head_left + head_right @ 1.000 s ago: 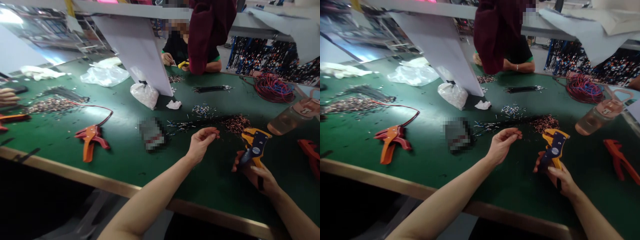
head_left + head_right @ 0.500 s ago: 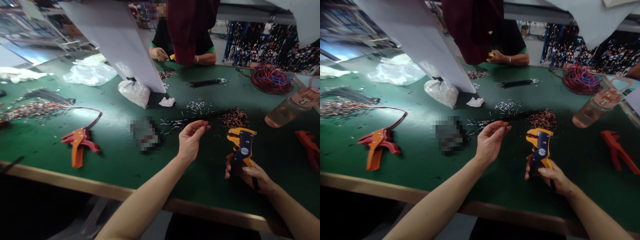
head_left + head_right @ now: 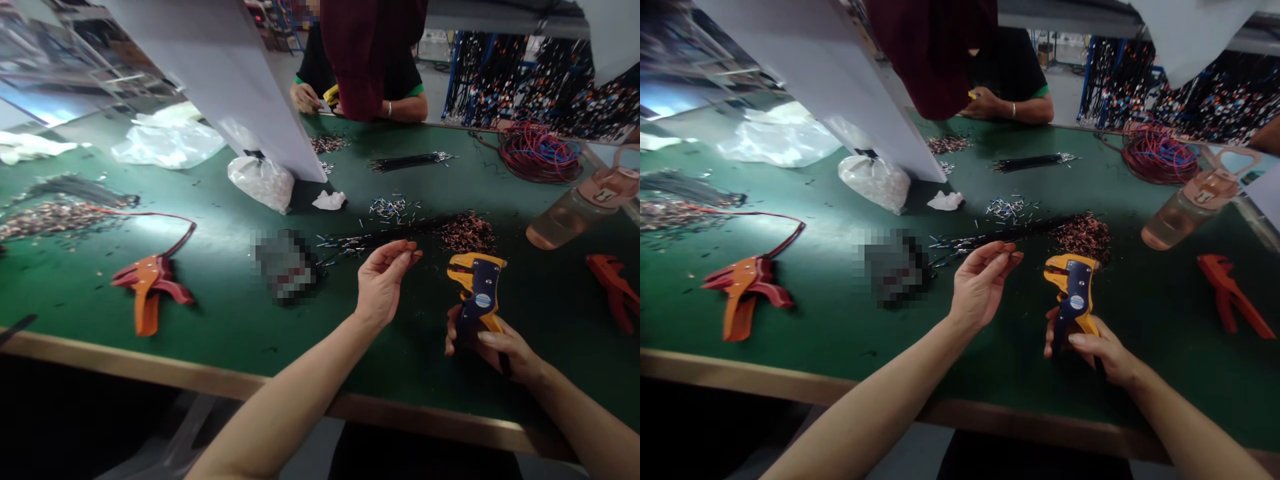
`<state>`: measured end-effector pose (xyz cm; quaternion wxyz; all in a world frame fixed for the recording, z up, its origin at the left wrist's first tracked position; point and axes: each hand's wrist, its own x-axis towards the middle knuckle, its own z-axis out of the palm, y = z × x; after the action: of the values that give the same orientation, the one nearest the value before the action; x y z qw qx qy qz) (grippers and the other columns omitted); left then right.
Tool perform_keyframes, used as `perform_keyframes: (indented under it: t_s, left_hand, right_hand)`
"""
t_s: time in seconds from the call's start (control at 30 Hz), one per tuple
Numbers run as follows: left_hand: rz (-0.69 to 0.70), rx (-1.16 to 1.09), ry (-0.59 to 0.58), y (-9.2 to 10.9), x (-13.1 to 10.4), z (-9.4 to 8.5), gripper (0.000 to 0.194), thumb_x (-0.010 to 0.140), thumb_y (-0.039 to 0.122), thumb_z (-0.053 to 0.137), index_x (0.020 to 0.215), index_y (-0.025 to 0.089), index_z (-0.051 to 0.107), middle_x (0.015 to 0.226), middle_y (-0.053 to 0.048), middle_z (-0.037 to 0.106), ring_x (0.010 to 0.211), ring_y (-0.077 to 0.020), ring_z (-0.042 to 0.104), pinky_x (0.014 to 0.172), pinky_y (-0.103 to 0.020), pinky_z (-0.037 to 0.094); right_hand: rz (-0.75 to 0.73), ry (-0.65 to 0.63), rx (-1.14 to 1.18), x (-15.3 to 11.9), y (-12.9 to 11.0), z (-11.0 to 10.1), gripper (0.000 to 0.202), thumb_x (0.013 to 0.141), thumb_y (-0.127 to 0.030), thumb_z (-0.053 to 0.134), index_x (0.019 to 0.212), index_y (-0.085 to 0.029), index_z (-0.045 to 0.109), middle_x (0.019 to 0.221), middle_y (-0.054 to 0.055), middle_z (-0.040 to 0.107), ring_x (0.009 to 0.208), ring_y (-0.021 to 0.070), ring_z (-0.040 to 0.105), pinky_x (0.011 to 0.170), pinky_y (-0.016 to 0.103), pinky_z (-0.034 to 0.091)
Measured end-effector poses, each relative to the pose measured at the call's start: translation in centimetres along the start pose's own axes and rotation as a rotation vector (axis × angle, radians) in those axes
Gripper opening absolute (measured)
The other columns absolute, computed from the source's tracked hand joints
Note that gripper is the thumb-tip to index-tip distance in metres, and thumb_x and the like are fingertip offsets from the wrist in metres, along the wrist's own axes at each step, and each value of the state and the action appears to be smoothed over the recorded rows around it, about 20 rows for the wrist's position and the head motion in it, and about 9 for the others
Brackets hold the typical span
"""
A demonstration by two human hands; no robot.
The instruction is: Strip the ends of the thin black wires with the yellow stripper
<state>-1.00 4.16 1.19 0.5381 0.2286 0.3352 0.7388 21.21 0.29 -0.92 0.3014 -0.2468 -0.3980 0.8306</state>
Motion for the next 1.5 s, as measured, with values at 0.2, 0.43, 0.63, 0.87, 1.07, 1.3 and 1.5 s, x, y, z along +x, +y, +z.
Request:
perform_keyframes:
  t_s: [0.2, 0.43, 0.63, 0.87, 1.07, 1.3, 1.5]
  left_hand:
    - [-0.043, 0.026, 0.01, -0.03, -0.38, 0.26, 0.032, 0.054, 0.032, 0.097, 0.078, 0.023, 0.079, 0.084, -0.001, 0.081, 0.079, -0.0173, 0.077, 0.089, -0.038, 0.063]
    - [-0.067, 0.023, 0.004, 0.03, -0.58, 0.37, 0.031, 0.053, 0.032, 0.098, 0.076, 0.023, 0.079, 0.083, 0.0, 0.081, 0.076, -0.0155, 0.076, 0.084, -0.033, 0.064]
    - [-0.08, 0.012, -0.026, 0.12, -0.7, 0.35, 0.027, 0.057, 0.028, 0.096, 0.077, 0.023, 0.079, 0.083, 0.0, 0.081, 0.076, -0.015, 0.076, 0.084, -0.032, 0.063]
    - [-0.076, 0.037, -0.012, -0.02, -0.62, 0.16, 0.021, 0.065, 0.022, 0.091, 0.08, 0.021, 0.078, 0.086, -0.002, 0.08, 0.078, -0.0176, 0.076, 0.091, -0.04, 0.062]
    - [-0.041, 0.045, 0.004, 0.09, -0.4, 0.08, 0.023, 0.062, 0.025, 0.093, 0.079, 0.022, 0.078, 0.086, -0.001, 0.081, 0.079, -0.018, 0.077, 0.091, -0.04, 0.062]
    - [-0.007, 0.052, 0.028, -0.29, -0.34, 0.04, 0.028, 0.058, 0.029, 0.096, 0.079, 0.022, 0.078, 0.085, -0.001, 0.081, 0.078, -0.0172, 0.076, 0.088, -0.038, 0.062]
    - [-0.044, 0.028, 0.05, -0.25, -0.45, 0.14, 0.03, 0.054, 0.029, 0.097, 0.077, 0.022, 0.078, 0.084, 0.0, 0.081, 0.078, -0.0165, 0.077, 0.087, -0.036, 0.063]
  right_hand:
    - [0.003, 0.018, -0.002, 0.04, -0.04, 0.08, 0.041, 0.084, -0.039, 0.076, 0.119, -0.019, 0.07, 0.1, 0.006, 0.071, 0.09, 0.0211, 0.072, 0.087, 0.037, 0.053]
    - [0.006, 0.049, -0.061, -0.02, -0.2, 0.41, 0.035, 0.085, -0.042, 0.075, 0.109, -0.017, 0.069, 0.093, 0.005, 0.069, 0.082, 0.019, 0.07, 0.078, 0.032, 0.053]
    - [0.011, 0.089, -0.09, -0.12, -0.06, 0.48, 0.034, 0.085, -0.044, 0.074, 0.101, -0.015, 0.067, 0.083, 0.004, 0.068, 0.072, 0.0177, 0.069, 0.069, 0.03, 0.052]
    - [-0.011, 0.104, -0.116, -0.08, -0.22, 0.85, 0.031, 0.085, -0.044, 0.074, 0.095, -0.015, 0.068, 0.078, 0.004, 0.068, 0.066, 0.017, 0.067, 0.064, 0.03, 0.052]
    - [0.021, 0.113, -0.107, 0.05, -0.22, 0.31, 0.037, 0.083, -0.044, 0.076, 0.106, -0.017, 0.067, 0.09, 0.005, 0.068, 0.079, 0.0191, 0.069, 0.074, 0.032, 0.054]
    - [0.004, 0.075, -0.133, -0.01, -0.23, 0.33, 0.035, 0.086, -0.043, 0.072, 0.108, -0.017, 0.067, 0.093, 0.006, 0.067, 0.081, 0.0198, 0.068, 0.078, 0.035, 0.052]
    - [0.001, 0.077, -0.146, 0.13, -0.27, 0.38, 0.036, 0.086, -0.046, 0.071, 0.107, -0.016, 0.067, 0.092, 0.006, 0.067, 0.081, 0.0205, 0.068, 0.075, 0.034, 0.052]
